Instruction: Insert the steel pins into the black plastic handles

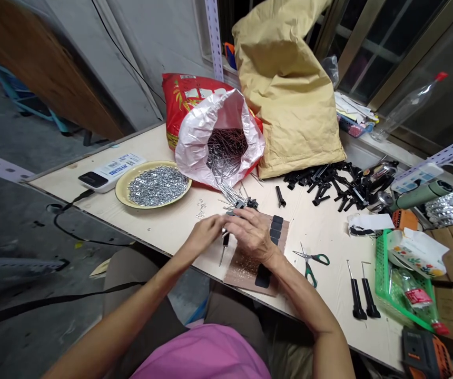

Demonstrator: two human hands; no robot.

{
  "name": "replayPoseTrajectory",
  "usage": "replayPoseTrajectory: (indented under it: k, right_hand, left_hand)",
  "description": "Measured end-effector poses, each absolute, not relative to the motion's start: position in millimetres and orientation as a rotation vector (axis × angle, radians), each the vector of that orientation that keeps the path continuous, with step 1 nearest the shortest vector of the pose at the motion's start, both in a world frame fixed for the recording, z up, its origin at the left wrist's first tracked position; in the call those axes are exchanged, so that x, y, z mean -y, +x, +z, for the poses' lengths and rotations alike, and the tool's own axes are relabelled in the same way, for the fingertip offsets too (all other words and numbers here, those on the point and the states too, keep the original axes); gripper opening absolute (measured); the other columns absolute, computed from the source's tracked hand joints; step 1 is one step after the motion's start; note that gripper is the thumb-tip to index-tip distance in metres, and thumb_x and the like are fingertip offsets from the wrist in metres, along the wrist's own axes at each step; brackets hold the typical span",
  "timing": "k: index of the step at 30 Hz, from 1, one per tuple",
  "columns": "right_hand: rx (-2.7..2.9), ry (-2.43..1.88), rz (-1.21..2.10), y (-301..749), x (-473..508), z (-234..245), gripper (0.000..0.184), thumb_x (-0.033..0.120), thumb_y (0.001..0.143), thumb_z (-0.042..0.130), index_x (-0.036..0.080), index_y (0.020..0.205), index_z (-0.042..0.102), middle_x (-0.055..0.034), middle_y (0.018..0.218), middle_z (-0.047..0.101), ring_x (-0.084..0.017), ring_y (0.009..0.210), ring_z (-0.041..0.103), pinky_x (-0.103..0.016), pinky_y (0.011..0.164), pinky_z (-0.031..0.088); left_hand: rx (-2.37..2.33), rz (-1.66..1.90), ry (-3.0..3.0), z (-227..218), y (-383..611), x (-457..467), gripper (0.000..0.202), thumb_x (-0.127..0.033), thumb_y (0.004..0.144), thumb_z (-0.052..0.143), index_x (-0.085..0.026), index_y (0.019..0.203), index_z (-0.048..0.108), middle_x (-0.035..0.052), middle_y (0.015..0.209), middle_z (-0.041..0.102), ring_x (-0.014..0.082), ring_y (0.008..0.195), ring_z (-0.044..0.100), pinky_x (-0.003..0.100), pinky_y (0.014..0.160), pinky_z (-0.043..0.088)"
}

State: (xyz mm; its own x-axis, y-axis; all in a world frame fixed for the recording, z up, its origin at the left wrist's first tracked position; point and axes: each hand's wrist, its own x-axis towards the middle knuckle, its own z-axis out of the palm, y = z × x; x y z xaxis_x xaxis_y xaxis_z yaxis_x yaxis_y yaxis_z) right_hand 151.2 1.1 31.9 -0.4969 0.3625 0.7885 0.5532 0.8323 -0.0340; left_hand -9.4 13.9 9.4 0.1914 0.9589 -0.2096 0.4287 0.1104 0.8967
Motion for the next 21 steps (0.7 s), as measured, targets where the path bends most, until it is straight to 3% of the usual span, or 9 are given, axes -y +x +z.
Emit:
replayPoseTrajectory:
  k: [3,6,11,21]
  right_hand:
    - [1.971,-0.887,-0.147,153.6,5.8,35.8,0.025,0.015,0.095,0.039,0.019,0.114,0.055,-0.0059,0.089,0.069,-0.015,0.083,0.065,-0.031,0.076,0.055]
    - [1.890,-1.095,-0.064,155.9,13.8,33.0,0.026,0.020,0.097,0.038,0.020,0.119,0.051,-0.0069,0.095,0.068,-0.013,0.075,0.066,-0.027,0.067,0.055]
    - [1.863,-1.278,0.090,164.7,30.0,26.5,0.022,0.025,0.097,0.037,0.019,0.110,0.054,-0.0036,0.082,0.067,-0.013,0.069,0.066,-0.025,0.065,0.054]
    - [1.912,-1.321,0.224,169.7,43.6,7.6,0.023,0.025,0.096,0.038,0.019,0.104,0.059,-0.0061,0.085,0.068,-0.017,0.077,0.066,-0.030,0.070,0.055]
  left_hand:
    - [-1.603,0.455,1.878,-2.1,-8.8,0.6,0.018,-0.036,0.082,0.054,-0.020,0.087,0.057,0.0022,0.077,0.062,0.0189,0.072,0.060,0.027,0.062,0.042]
    - [-1.615,0.345,2.056,-8.1,-8.3,0.4,0.019,-0.024,0.085,0.051,-0.020,0.103,0.052,0.0035,0.088,0.063,0.0183,0.078,0.061,0.027,0.064,0.044]
    - [-1.549,0.330,2.319,-16.0,-19.2,-6.1,0.018,-0.019,0.088,0.043,-0.021,0.098,0.058,0.0055,0.097,0.058,0.0173,0.085,0.059,0.025,0.062,0.042]
    - [-1.210,0.313,2.690,-35.2,-33.4,15.6,0.019,-0.021,0.090,0.046,-0.024,0.085,0.064,0.0027,0.080,0.054,0.0160,0.080,0.047,0.022,0.054,0.035]
